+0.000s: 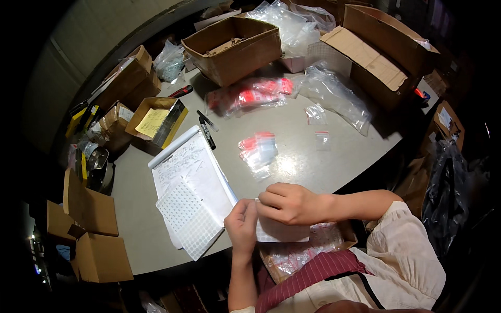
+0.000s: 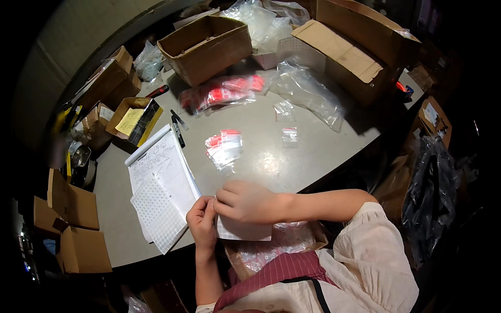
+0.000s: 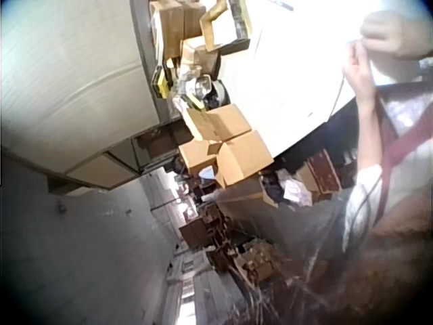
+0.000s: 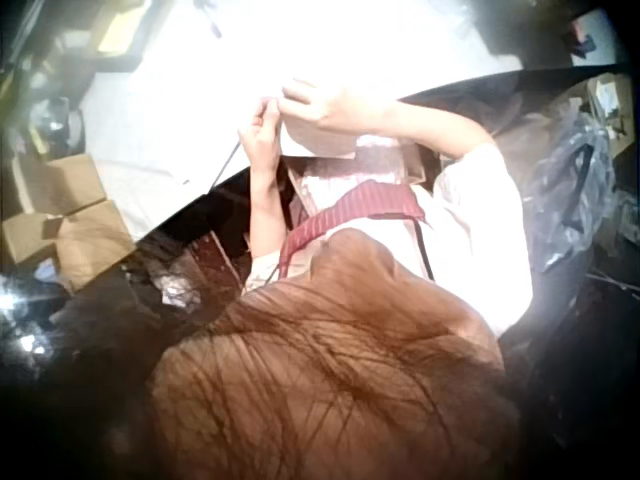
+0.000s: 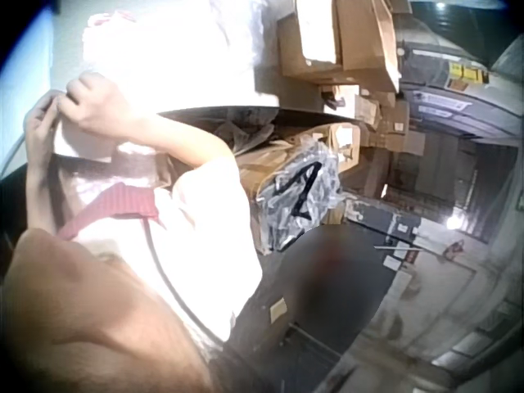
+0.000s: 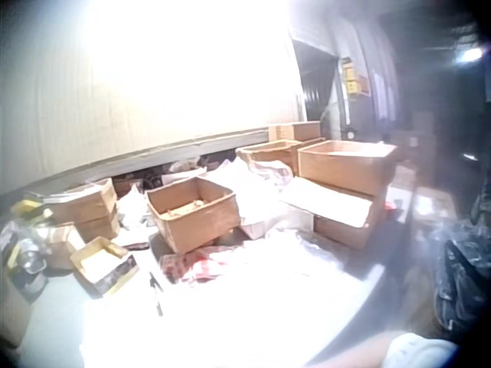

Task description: The person sits at a cluttered table and repeatedly picks up small plastic bags containing red and white items. They peel off individual labels from a sheet and place them onto the bags, then set the labeled bags aside. The person continues this process for multiple items throughout the clip.

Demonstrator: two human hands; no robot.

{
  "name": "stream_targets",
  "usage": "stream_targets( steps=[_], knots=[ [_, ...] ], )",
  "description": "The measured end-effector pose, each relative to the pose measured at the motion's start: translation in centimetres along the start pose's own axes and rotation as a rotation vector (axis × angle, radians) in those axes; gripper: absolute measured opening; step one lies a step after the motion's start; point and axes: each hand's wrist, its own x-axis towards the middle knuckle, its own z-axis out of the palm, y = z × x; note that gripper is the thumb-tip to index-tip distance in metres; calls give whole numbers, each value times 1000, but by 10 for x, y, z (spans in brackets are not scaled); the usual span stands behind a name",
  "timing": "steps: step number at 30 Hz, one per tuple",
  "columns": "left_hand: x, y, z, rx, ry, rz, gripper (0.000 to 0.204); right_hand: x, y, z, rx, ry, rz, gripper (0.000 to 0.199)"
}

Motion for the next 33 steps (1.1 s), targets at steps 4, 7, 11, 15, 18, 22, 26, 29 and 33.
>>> stream_targets(
  steps=[4,7,11,15,18,22,26,29,33],
  knots=[
    [-2,-5,-9,94,19,-109,19,-3,23,-38,398,-51,175,29],
    [-3,-2,-1,63,42,-74,19,-25,82,-65,479,71,645,16],
    [-1,3,3,141,40,-58,18,-53,154,-103,565,-380,1056,16],
    [-2,-2,-1,144,39,-66,17,-69,167,-92,429,-476,992,20],
    [-2,-1,0,145,49,-50,17,-74,161,-80,265,-401,864,21],
    [-4,-2,-1,131,82,-19,16,-66,154,-82,27,-395,822,30],
    [-4,-3,-2,102,78,-23,16,-68,179,-89,-99,-228,834,39],
    [-4,-5,-2,119,76,-18,15,-60,192,-105,-87,-431,968,49],
    [-3,-2,-2,161,57,-20,15,-58,175,-103,-336,-676,958,53]
  ],
)
